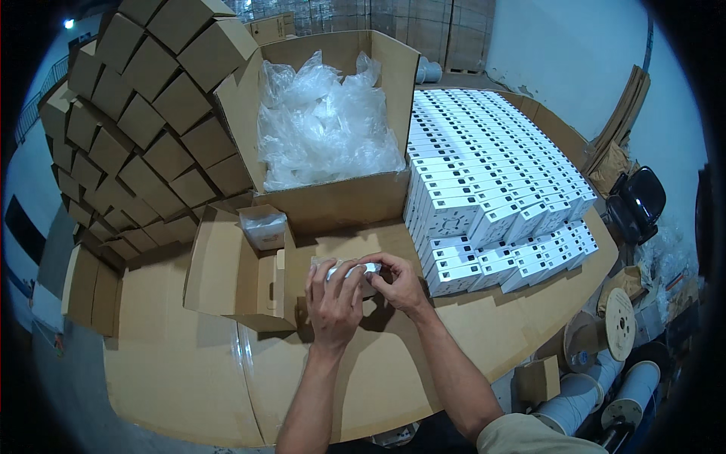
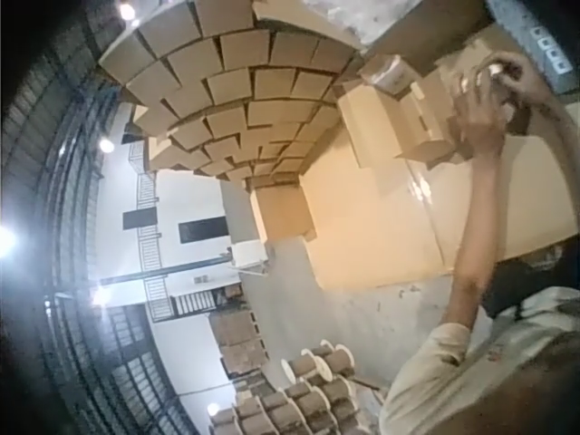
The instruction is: Insert smaller retail boxes into bubble-wrap sleeves and place them into larger shipping cartons.
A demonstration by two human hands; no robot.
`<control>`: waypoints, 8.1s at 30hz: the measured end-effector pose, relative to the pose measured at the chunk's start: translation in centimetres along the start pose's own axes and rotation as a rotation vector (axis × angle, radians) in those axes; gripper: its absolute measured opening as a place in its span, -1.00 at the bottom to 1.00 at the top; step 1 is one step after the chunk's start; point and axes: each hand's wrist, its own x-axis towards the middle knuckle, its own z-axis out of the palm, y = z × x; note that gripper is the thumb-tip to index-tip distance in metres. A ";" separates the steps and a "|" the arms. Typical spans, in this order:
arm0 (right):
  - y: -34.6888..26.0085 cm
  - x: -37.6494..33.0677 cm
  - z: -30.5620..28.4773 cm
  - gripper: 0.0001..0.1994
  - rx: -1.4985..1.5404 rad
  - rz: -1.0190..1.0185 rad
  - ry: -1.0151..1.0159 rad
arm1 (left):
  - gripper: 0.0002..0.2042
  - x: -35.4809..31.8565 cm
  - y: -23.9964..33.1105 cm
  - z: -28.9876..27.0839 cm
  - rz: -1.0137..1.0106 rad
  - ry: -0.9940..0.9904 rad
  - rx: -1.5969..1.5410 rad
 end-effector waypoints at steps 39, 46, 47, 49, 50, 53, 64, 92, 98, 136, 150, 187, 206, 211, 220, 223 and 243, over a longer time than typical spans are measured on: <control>-7.3 7.9 4.5 -0.76 -0.590 -0.531 0.043 | -0.26 -8.0 2.0 -4.5 -0.323 -0.552 0.004; -6.3 12.2 9.8 -0.75 -0.491 -0.502 -0.055 | -0.26 -9.4 3.6 -7.0 -0.352 -0.592 0.039; -6.0 12.5 10.0 -0.77 -0.509 -0.511 -0.092 | -0.26 -9.4 3.6 -6.9 -0.351 -0.598 0.044; -5.4 13.4 9.9 -0.77 -0.577 -0.543 -0.112 | -0.26 -9.2 3.6 -6.7 -0.351 -0.600 0.049; -5.2 13.9 9.8 -0.77 -0.647 -0.570 -0.128 | -0.26 -9.1 3.5 -6.6 -0.348 -0.613 0.054; -6.1 14.3 11.2 -0.78 -0.791 -0.483 -0.255 | -0.27 -9.1 3.3 -6.8 -0.369 -0.616 0.050; -3.1 13.9 14.9 -0.84 -1.168 -0.523 -0.182 | -0.30 -9.1 2.9 -6.9 -0.327 -0.569 0.031; -12.3 1.3 -0.5 -0.56 -0.968 -0.416 0.003 | -0.29 -3.9 0.5 -0.9 -0.285 -0.620 0.148; -14.8 -3.8 -9.9 -0.57 -1.041 -0.481 0.330 | -0.33 -2.2 -1.5 1.4 -0.353 -0.628 0.105; -17.0 -2.1 -18.4 -0.69 -1.310 -0.333 -0.087 | -0.37 -1.7 -1.8 2.1 -0.320 -0.602 0.122; -18.6 -2.1 -11.5 -0.70 -1.216 -0.340 -0.211 | -0.52 -1.5 -2.2 0.8 -0.350 -0.370 -0.083; 4.1 3.1 0.6 -0.66 -0.498 -0.066 0.323 | -0.52 0.1 -7.6 5.8 -0.520 -0.118 -0.545; 4.3 1.8 -0.5 -0.46 -0.652 -0.143 0.412 | -0.62 3.6 -3.7 2.8 -0.242 0.228 -0.356; 3.6 1.9 0.2 -0.52 -0.579 -0.080 0.400 | -0.82 12.9 -3.1 1.8 -0.285 0.343 -0.331; 4.5 1.4 0.0 -0.54 -0.542 -0.095 0.496 | -0.85 32.5 -13.2 4.5 -0.269 0.310 -0.093; 4.0 1.6 0.4 -0.55 -0.538 -0.099 0.458 | -0.79 36.0 -17.6 4.6 0.001 0.297 0.319; 4.1 1.6 0.2 -0.59 -0.510 -0.063 0.447 | -0.81 41.2 -14.4 -1.5 0.268 0.167 0.644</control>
